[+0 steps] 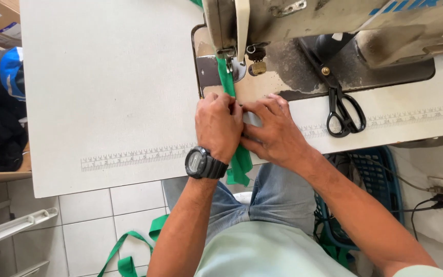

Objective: Sewing green fabric straps using an industrial sewing machine

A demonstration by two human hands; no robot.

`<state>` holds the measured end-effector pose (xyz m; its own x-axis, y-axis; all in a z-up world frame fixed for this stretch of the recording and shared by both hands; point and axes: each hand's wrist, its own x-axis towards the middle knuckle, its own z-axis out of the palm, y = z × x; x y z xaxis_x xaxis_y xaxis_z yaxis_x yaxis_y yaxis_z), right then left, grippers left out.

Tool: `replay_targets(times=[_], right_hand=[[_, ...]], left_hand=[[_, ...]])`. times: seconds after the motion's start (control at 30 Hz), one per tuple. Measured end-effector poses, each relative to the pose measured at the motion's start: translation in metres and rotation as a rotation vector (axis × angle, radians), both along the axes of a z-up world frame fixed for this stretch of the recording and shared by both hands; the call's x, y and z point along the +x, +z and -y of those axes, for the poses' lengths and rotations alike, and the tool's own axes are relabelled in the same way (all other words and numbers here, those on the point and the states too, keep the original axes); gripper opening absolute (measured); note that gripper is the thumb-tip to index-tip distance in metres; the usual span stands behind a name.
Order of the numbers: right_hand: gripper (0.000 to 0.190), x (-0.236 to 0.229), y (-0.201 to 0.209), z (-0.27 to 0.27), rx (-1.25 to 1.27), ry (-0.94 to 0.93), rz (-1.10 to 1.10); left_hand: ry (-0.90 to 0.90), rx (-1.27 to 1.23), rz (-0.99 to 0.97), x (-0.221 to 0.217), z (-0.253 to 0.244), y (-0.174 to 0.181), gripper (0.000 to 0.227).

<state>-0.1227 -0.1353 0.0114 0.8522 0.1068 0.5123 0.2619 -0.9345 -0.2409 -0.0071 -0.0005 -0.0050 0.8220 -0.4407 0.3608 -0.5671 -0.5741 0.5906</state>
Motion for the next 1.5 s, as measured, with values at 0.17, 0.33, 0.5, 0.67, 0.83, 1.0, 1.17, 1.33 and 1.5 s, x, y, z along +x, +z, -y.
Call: replay_targets(times=[0.17,0.33,0.5,0.67,0.83,1.0,1.17,1.33,1.5], right_hand=[[0.015,-0.002,0.013,0.016,0.173,0.067,-0.054],[0.037,0.025,0.009,0.024,0.154,-0.07,0.016],[0.031,0.041,0.0,0.017,-0.062,-0.069,0.011],[0.032,0.04,-0.004,0.018,0.041,-0.066,-0.018],[0.027,0.037,-0.001,0.01,0.042,-0.095,-0.019],[0.02,0.039,0.0,0.008,0.033,-0.133,0.019],[0.018,0.04,0.006,0.0,0.049,-0.165,0.051],[0.019,0.038,0.007,-0.003,0.086,-0.125,0.081],[0.026,0.037,0.011,-0.003,0.052,-0.147,-0.063]], left_hand=[[-0.121,0.014,0.162,-0.011,-0.028,0.046,0.02],[-0.228,0.132,0.218,-0.015,-0.049,0.061,0.043],[-0.259,0.273,0.194,-0.019,-0.058,0.062,0.052],[-0.26,0.182,0.188,-0.011,-0.059,0.046,0.043],[-0.359,0.037,0.332,0.034,-0.053,0.041,0.044],[-0.379,0.124,0.328,0.038,-0.063,0.028,0.043],[-0.33,0.054,0.268,0.047,-0.05,0.028,0.025],[-0.22,-0.165,0.156,0.093,-0.019,0.024,0.02],[-0.176,0.166,-0.767,0.129,0.016,0.072,0.031]])
